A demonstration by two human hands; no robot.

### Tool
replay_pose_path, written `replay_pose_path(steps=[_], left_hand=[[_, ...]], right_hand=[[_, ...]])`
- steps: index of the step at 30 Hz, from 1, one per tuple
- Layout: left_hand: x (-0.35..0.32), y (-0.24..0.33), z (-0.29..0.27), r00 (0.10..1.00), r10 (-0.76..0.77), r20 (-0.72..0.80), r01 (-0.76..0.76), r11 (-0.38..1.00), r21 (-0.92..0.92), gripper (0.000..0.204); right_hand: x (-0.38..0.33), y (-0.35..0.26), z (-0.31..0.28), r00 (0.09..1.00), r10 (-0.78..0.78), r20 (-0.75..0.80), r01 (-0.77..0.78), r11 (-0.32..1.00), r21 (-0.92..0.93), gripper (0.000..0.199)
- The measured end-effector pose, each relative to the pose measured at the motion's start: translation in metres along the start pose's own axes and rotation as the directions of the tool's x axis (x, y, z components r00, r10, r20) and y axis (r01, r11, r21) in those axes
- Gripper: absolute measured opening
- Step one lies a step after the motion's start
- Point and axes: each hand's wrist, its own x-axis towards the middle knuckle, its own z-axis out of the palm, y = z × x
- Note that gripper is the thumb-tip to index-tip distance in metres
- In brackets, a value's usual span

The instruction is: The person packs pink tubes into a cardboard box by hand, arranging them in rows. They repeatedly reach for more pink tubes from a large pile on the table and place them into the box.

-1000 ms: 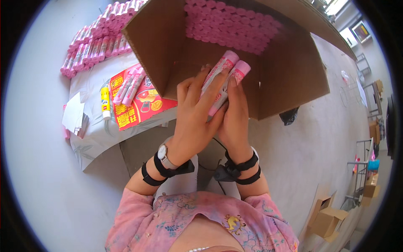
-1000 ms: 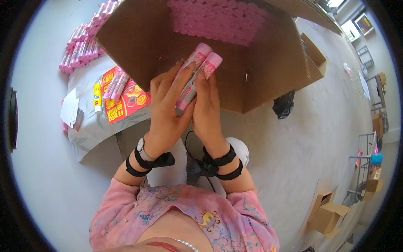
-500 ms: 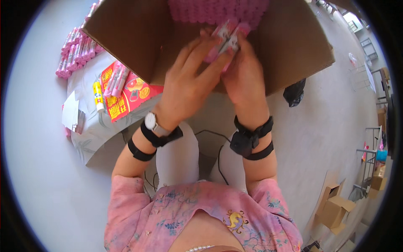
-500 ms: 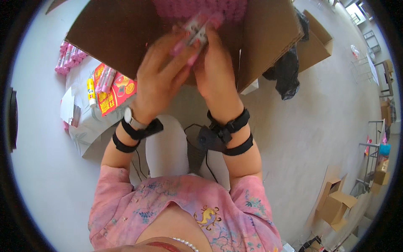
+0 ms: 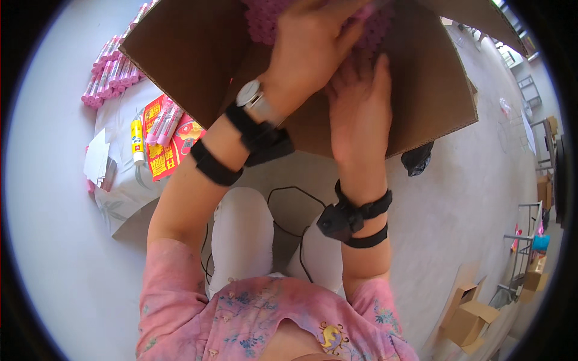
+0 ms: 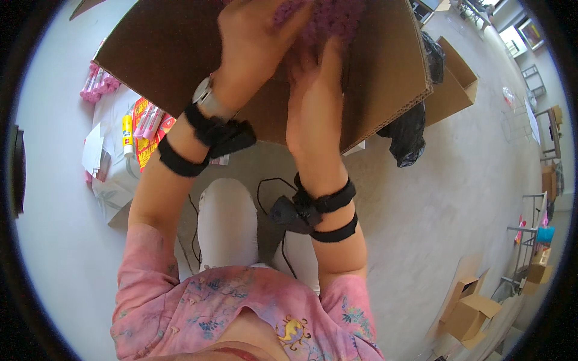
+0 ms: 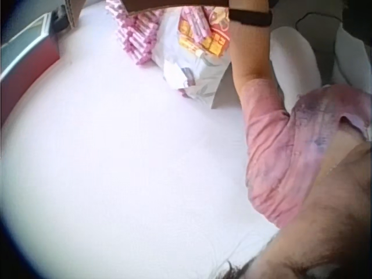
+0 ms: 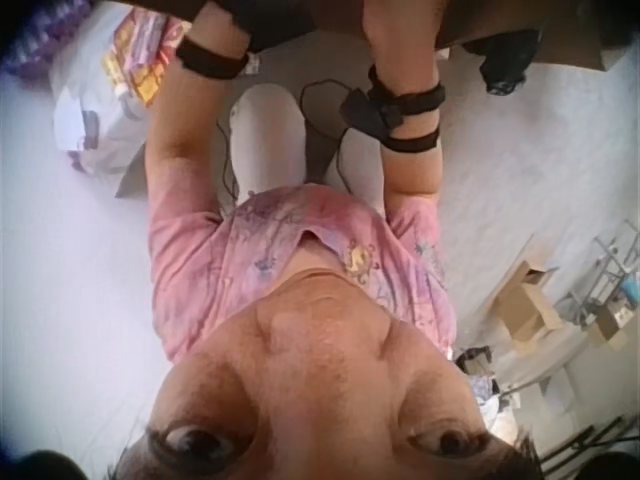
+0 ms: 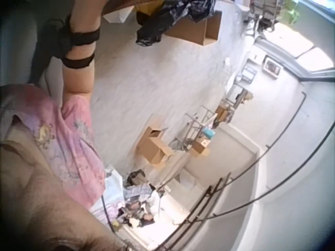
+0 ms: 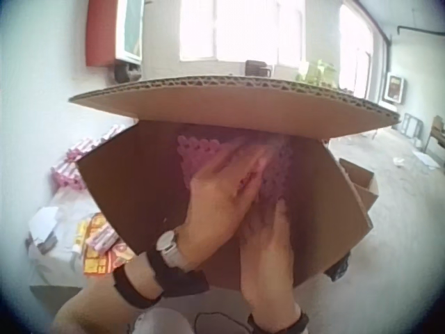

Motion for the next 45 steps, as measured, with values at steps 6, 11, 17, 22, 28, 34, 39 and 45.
replay_pose_path(steps=[6, 11, 17, 22, 28, 34, 39, 45], left_hand=[[0.022, -0.022, 0.042, 0.984, 0.149, 0.093, -0.162, 0.975, 0.154, 0.047], [0.036, -0.034, 0.087, 0.972, -0.092, 0.218, 0.038, 0.97, 0.24, 0.034], [0.033, -0.077, 0.128, 0.996, 0.016, 0.086, -0.033, 0.98, 0.197, 0.03], [0.052, -0.077, 0.121, 0.966, 0.256, -0.039, -0.257, 0.966, -0.028, 0.026], [0.068, -0.082, 0.087, 0.919, 0.057, 0.39, 0.02, 0.981, -0.191, 0.025], [0.074, -0.102, 0.079, 0.96, 0.137, 0.244, -0.06, 0.952, -0.299, 0.025], [0.076, -0.116, 0.082, 0.947, 0.155, 0.283, -0.068, 0.954, -0.293, 0.027], [0.076, -0.126, 0.079, 0.916, 0.274, 0.292, -0.206, 0.948, -0.244, 0.043]], right_hand=[[-0.047, 0.016, -0.029, 0.987, 0.128, -0.095, -0.141, 0.98, -0.141, 0.083], [-0.067, 0.018, -0.047, 0.977, 0.183, -0.111, -0.2, 0.964, -0.175, 0.076], [-0.067, 0.017, -0.039, 0.986, 0.159, -0.049, -0.166, 0.961, -0.221, 0.068], [-0.07, 0.006, -0.047, 0.986, 0.143, -0.081, -0.158, 0.961, -0.225, 0.068], [-0.068, 0.004, -0.047, 0.986, 0.153, -0.068, -0.167, 0.943, -0.289, 0.064], [-0.067, 0.007, -0.04, 0.984, 0.166, -0.065, -0.178, 0.94, -0.293, 0.065], [-0.065, 0.005, -0.041, 0.983, 0.155, -0.096, -0.177, 0.939, -0.294, 0.065], [-0.063, 0.006, -0.042, 0.985, 0.154, -0.079, -0.169, 0.953, -0.252, 0.061]])
